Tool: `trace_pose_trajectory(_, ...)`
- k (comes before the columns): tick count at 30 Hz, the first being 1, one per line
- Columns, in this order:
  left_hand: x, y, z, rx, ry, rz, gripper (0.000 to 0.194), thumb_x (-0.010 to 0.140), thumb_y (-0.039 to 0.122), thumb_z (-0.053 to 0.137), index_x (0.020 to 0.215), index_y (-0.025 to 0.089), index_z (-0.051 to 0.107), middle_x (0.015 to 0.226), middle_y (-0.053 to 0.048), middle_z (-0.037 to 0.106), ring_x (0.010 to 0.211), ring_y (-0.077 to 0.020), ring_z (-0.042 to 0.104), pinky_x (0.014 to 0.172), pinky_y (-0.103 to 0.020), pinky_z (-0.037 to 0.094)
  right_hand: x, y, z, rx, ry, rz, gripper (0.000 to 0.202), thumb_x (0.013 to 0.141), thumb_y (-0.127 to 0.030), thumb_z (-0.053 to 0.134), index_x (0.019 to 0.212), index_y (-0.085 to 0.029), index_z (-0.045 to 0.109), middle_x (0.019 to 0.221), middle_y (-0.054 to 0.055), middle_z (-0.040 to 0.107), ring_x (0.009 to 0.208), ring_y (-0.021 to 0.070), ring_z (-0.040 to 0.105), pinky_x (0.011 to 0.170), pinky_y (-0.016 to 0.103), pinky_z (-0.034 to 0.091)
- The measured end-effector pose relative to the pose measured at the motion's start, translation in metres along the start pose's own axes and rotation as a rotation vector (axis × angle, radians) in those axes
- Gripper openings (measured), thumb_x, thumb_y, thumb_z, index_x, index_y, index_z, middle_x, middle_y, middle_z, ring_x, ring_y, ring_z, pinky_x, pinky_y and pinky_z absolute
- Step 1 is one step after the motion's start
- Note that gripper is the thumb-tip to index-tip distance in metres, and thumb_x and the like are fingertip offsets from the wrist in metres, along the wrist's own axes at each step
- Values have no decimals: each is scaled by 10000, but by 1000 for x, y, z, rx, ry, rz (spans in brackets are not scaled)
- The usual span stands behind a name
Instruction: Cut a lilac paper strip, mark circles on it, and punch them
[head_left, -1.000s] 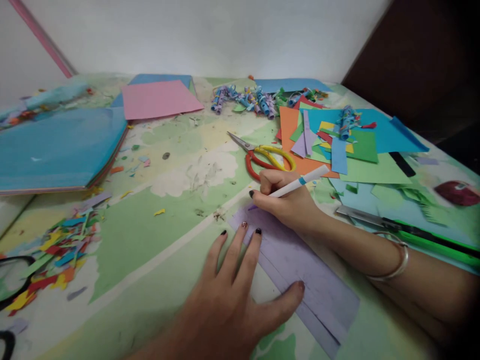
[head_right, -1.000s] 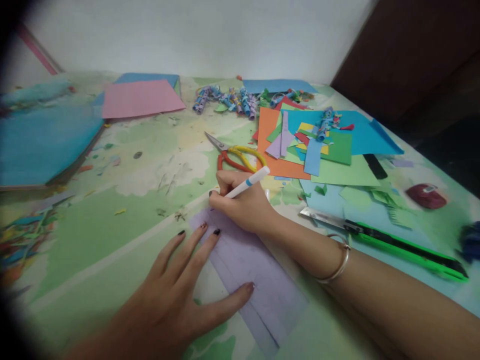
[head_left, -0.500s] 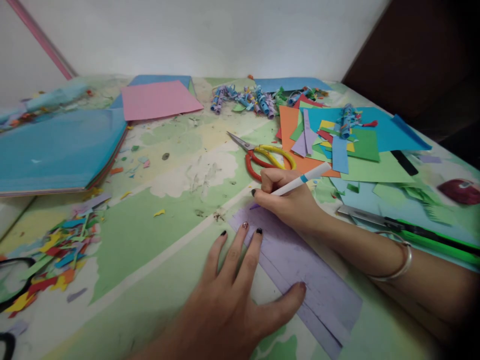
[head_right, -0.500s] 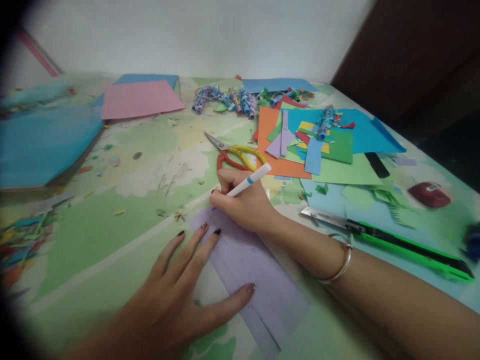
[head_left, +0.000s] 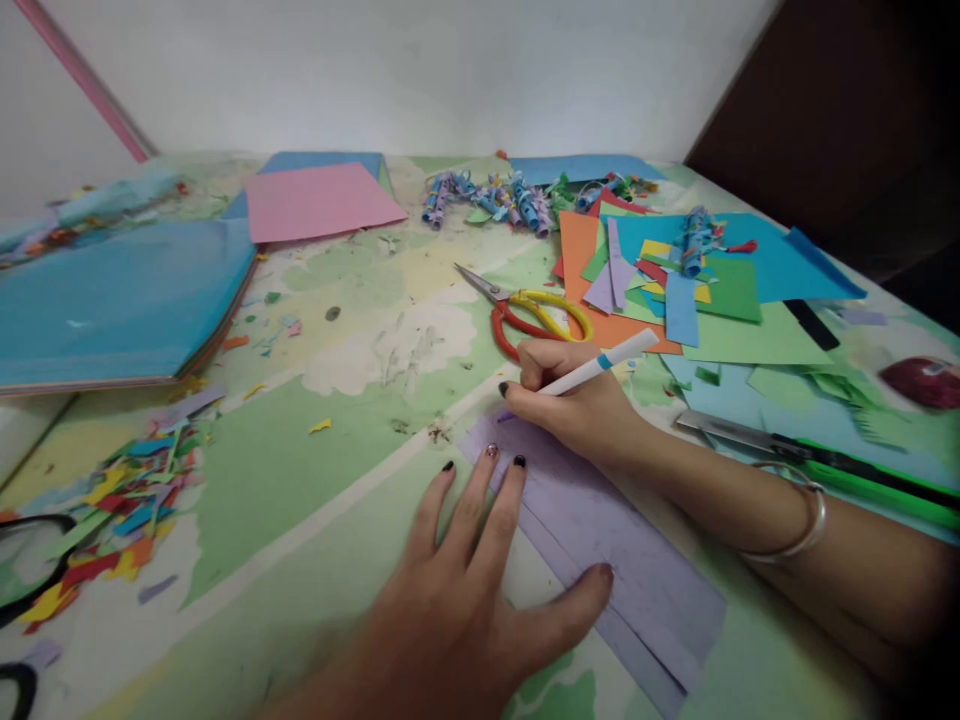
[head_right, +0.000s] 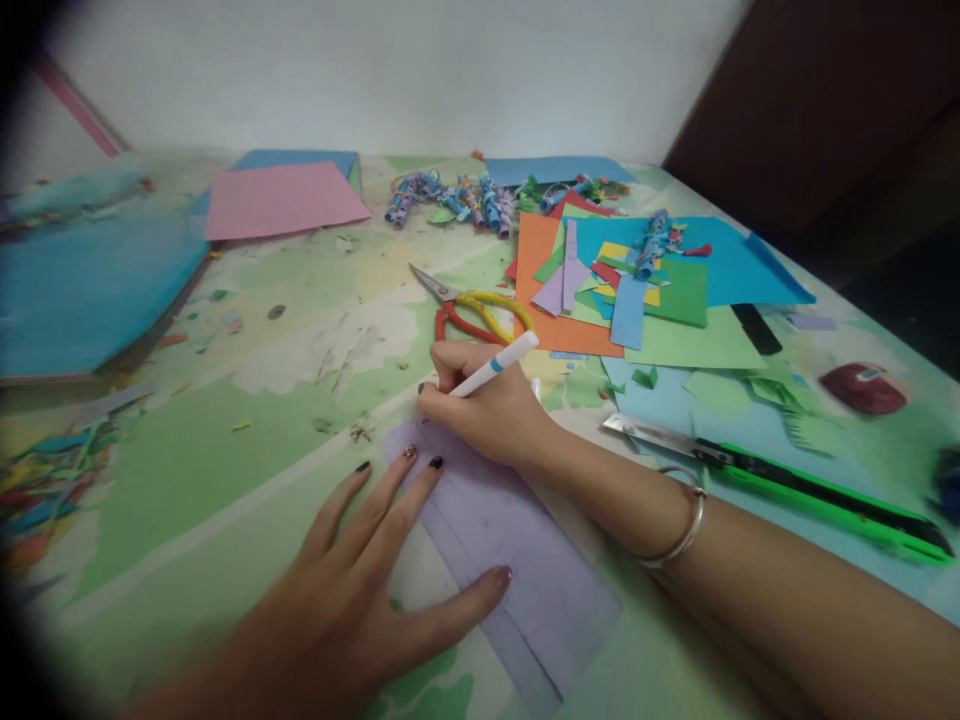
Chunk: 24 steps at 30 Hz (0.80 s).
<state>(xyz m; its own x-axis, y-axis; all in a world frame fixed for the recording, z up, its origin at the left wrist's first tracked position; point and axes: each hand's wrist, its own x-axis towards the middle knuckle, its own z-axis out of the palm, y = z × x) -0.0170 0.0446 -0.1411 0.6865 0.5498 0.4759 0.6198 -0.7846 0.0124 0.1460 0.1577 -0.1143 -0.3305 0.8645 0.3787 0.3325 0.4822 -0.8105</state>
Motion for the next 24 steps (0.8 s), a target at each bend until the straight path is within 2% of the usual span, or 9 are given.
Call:
trace_pose_trajectory(7, 3, -1, -4, -9, -19, 8, 502, 848, 283, 584, 1316, 389, 434, 1307, -195, 468, 1241, -426, 427, 845, -626, 446, 0, -1, 0, -2, -10, -5, 333, 683, -65, 556, 529, -186, 287, 511, -79, 270, 501, 55, 271, 468, 229, 219)
trace_pose_trajectory(11, 2, 0, -2, -6, 17, -12, 501, 850, 288, 588, 1314, 400, 434, 1360, -189, 429, 1244, -427, 426, 868, -637, 419, 1, -1, 0, -3, -12, -4, 335, 683, -64, 558, 529, -185, 287, 509, -80, 269, 499, 54, 264, 466, 229, 216)
trace_pose_trajectory(15, 2, -1, -1, -9, -4, -4, 507, 847, 314, 592, 1320, 390, 429, 1388, -173, 404, 1255, -416, 413, 878, -623, 424, 1, 0, 0, -9, -12, 2, 331, 688, -71, 559, 530, -184, 291, 510, -80, 274, 499, 54, 268, 468, 228, 216)
trace_pose_trajectory(24, 2, -1, -1, 3, 12, -14, 546, 835, 309, 606, 1335, 399, 406, 1327, -174, 457, 1253, -408, 412, 869, -625, 429, 0, -2, 1, -7, -14, 13, 325, 682, -66, 561, 526, -184, 301, 503, -80, 272, 497, 54, 269, 463, 227, 217)
